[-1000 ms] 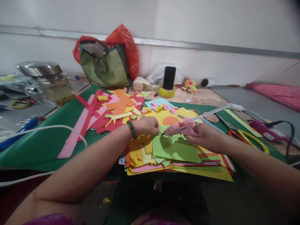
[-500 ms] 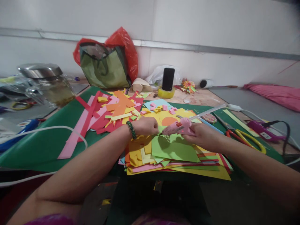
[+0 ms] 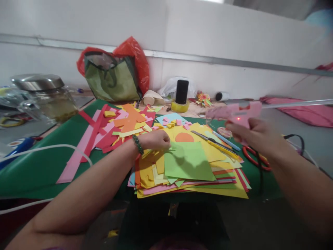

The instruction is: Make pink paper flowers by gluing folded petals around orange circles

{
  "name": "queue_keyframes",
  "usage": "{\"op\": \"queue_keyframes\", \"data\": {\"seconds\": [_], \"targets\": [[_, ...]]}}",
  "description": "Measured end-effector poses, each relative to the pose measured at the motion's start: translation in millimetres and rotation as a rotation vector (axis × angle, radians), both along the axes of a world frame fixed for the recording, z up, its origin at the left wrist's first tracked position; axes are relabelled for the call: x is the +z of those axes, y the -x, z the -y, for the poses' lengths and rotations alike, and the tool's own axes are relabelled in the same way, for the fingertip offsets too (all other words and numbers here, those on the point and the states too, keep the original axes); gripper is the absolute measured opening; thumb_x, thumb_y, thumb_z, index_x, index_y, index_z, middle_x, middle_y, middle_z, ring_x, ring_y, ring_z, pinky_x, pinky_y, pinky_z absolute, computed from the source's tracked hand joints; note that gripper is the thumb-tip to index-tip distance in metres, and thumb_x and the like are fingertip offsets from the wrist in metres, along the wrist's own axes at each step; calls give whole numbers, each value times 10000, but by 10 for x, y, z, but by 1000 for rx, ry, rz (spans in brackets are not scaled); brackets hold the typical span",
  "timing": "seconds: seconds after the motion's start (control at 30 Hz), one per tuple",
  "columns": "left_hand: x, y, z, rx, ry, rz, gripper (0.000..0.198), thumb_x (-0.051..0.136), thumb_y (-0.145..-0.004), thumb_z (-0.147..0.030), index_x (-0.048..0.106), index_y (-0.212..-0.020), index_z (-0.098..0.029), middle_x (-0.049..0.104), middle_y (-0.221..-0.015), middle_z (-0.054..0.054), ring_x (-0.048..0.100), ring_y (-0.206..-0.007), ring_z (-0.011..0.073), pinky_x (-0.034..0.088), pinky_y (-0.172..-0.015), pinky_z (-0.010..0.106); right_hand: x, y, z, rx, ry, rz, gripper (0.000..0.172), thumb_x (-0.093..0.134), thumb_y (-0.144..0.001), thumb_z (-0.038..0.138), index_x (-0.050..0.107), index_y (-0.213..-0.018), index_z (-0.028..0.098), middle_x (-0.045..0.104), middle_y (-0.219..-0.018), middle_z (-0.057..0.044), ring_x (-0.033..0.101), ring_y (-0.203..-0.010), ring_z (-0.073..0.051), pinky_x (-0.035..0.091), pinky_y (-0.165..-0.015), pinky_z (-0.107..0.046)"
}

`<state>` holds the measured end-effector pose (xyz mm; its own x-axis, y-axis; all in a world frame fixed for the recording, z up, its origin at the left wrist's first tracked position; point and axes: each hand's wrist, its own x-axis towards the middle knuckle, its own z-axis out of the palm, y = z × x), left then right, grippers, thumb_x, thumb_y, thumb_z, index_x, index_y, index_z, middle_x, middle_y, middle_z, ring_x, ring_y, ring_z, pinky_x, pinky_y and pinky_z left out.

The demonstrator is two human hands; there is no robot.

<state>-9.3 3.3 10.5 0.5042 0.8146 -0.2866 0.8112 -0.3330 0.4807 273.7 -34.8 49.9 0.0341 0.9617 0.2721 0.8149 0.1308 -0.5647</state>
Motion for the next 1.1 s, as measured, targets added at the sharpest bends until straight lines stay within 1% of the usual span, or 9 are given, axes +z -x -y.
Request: {"op": "queue_keyframes", "data": {"seconds": [0.13, 0.27, 0.4, 0.53, 0.73, 0.83, 0.93, 1.03, 1.1], "targets": [[132, 144, -17, 32, -56, 232, 347, 507, -764, -481, 634, -756, -158, 596, -727, 3, 498, -709, 143, 385, -677, 251, -46, -193, -313, -171, -90, -156, 383, 573, -819, 519, 430, -639, 212, 439, -588, 21, 374, -545, -106, 293, -520, -282], [178, 163, 16, 146, -128, 455, 395, 491, -789, -535, 611, -796, -159, 609, -786, 11, 501, -748, 143, 398, -730, 268, -313, -351, -684, -178, -87, 153, 430, 534, -830, 559, 390, -593, 231, 437, -544, 15, 412, -558, -140, 277, -520, -284], [102, 114, 17, 224, -146, 622, 383, 533, -763, -541, 582, -765, -161, 542, -709, -13, 457, -684, 125, 382, -666, 258, -572, -340, -903, -157, 95, 395, 438, 457, -873, 564, 489, -623, 207, 589, -640, -66, 536, -624, -188, 319, -536, -279], [12, 102, -25, 257, -132, 695, 361, 558, -744, -527, 572, -740, -167, 487, -647, -27, 421, -627, 118, 339, -595, 244, -665, -309, -995, -143, 246, 441, 462, 493, -856, 585, 549, -610, 198, 653, -647, -92, 614, -687, -226, 351, -549, -276], [-7, 98, -42, 226, -185, 672, 302, 550, -781, -459, 566, -698, -169, 460, -622, -34, 403, -598, 112, 318, -582, 247, -409, -308, -780, -71, 344, 578, 445, 509, -855, 529, 581, -563, 201, 677, -678, -104, 619, -682, -243, 371, -582, -301], [-3, 64, -30, 161, -195, 651, 302, 525, -806, -438, 557, -681, -164, 470, -625, -33, 416, -604, 108, 335, -596, 248, -210, -140, -509, -38, 211, 631, 410, 526, -832, 515, 550, -560, 210, 639, -649, -96, 586, -646, -239, 341, -562, -306], [-11, 14, -10, 120, -246, 615, 293, 512, -811, -420, 565, -678, -164, 535, -661, -12, 477, -659, 123, 388, -645, 253, -86, 196, -325, 314, -5, 347, 348, 424, -891, 460, 604, -722, 214, 652, -722, -54, 576, -697, -195, 370, -608, -286], [-25, -20, 4, 85, -341, 583, 259, 527, -799, -394, 580, -681, -170, 613, -714, 14, 539, -726, 145, 431, -715, 265, -65, 564, -324, 439, -9, 100, 281, 437, -878, 385, 643, -846, 198, 680, -856, -54, 581, -791, -186, 389, -666, -280], [-34, -24, 5, 59, -380, 569, 238, 531, -798, -379, 589, -688, -176, 637, -724, 17, 552, -731, 148, 441, -727, 265, -98, 739, -387, 464, 57, 19, 258, 458, -853, 369, 619, -770, 185, 651, -800, -43, 555, -739, -168, 373, -622, -269]]}}
